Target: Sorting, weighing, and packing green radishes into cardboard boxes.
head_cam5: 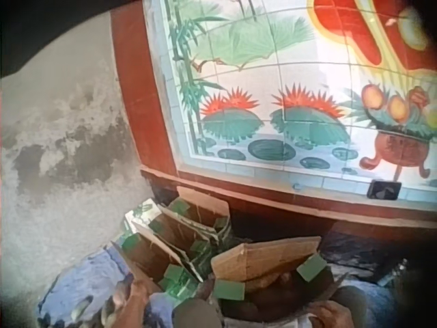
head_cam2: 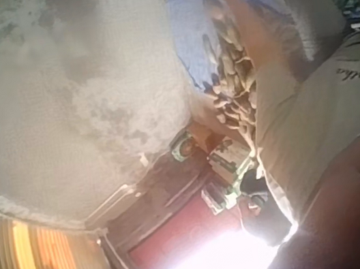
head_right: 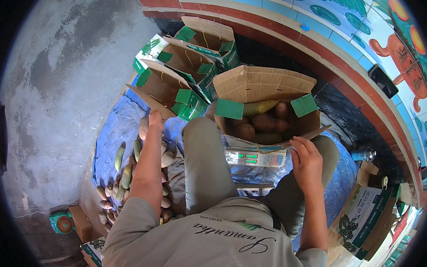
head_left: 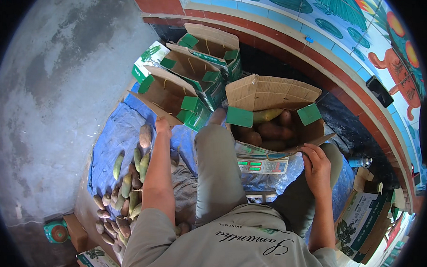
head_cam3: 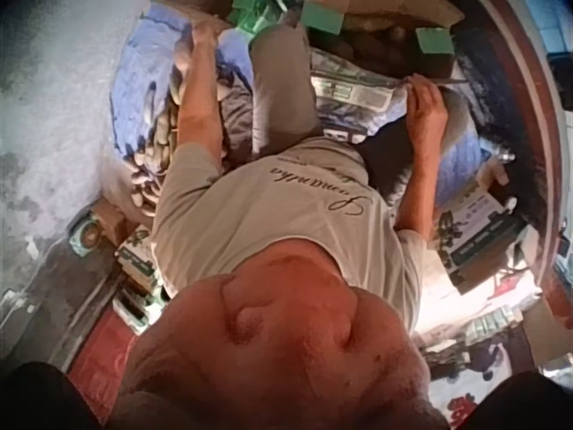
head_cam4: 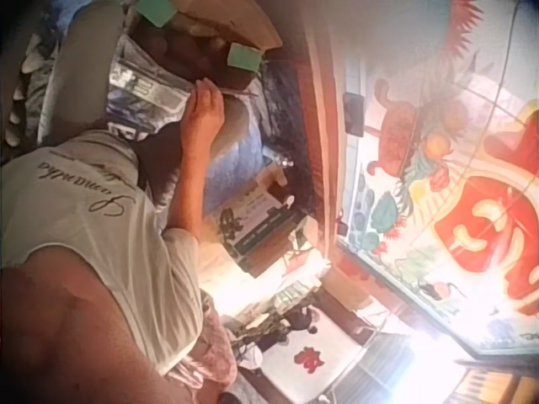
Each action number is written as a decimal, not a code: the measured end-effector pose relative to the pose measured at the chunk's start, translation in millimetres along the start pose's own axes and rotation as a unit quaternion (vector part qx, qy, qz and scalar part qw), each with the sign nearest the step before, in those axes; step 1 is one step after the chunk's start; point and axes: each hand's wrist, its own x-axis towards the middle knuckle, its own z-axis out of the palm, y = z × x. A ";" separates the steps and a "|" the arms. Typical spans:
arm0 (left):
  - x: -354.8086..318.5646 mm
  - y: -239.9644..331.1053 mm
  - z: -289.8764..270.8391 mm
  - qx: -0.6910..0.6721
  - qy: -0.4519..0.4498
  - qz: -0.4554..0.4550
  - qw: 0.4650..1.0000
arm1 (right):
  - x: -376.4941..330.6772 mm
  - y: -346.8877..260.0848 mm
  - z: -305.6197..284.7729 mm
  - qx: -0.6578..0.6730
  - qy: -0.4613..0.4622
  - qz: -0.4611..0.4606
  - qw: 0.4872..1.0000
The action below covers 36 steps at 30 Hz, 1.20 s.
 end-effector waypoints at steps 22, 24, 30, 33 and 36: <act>-139.4 78.6 66.5 0.125 -0.047 0.342 0.930 | -32.9 65.7 -29.7 -0.085 0.244 0.059 0.964; -163.7 89.4 84.9 0.172 -0.077 0.383 0.904 | -40.4 74.7 -29.9 -0.097 0.258 0.073 0.959; -218.9 106.2 126.5 0.185 -0.156 0.451 0.859 | -66.8 109.4 -31.9 -0.079 0.298 0.143 0.940; -227.7 95.9 138.6 0.254 -0.166 0.489 0.818 | -101.5 145.2 -42.4 -0.112 0.303 0.205 0.924; -232.5 92.6 144.2 0.296 -0.165 0.532 0.776 | -155.1 192.3 -57.0 -0.157 0.286 0.282 0.902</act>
